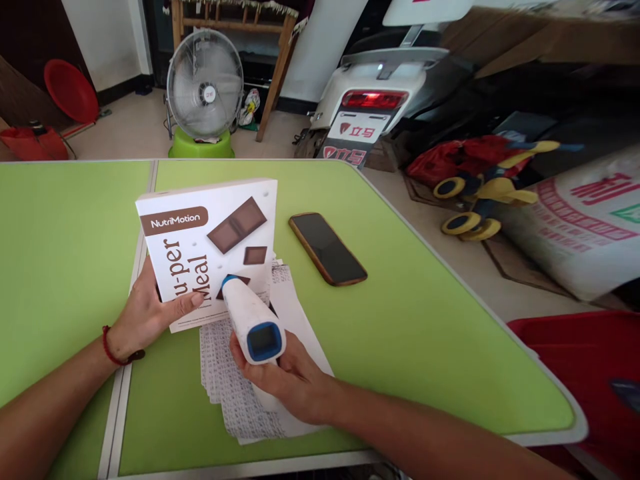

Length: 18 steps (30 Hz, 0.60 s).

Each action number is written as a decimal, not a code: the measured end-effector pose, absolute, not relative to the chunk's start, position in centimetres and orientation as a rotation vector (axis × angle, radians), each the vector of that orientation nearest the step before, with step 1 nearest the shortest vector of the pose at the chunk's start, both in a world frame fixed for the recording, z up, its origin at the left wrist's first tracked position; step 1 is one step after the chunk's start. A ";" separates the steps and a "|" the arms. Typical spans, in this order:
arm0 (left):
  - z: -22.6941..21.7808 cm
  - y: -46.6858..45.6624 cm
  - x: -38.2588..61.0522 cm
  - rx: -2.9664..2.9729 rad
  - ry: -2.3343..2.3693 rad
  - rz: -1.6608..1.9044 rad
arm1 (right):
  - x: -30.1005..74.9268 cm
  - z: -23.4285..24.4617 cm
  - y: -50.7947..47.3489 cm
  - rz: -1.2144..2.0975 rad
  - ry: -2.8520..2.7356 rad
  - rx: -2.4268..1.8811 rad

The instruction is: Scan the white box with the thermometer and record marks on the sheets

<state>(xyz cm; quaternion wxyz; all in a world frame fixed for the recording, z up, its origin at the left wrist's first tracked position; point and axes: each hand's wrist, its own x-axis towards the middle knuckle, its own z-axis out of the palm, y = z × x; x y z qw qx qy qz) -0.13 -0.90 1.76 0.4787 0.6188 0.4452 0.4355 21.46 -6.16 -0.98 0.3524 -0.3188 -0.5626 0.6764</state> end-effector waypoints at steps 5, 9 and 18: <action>1.8 -0.9 -0.2 1.539 1.109 1.064 | 21.6 -1.5 -6.3 1.748 -1.415 -0.859; 1.8 -0.9 -0.2 1.549 1.088 1.061 | 21.7 -2.0 -6.4 1.761 -1.402 -0.871; 1.6 -0.8 -0.4 1.557 1.072 1.063 | 21.5 -1.1 -6.2 1.722 -1.470 -0.791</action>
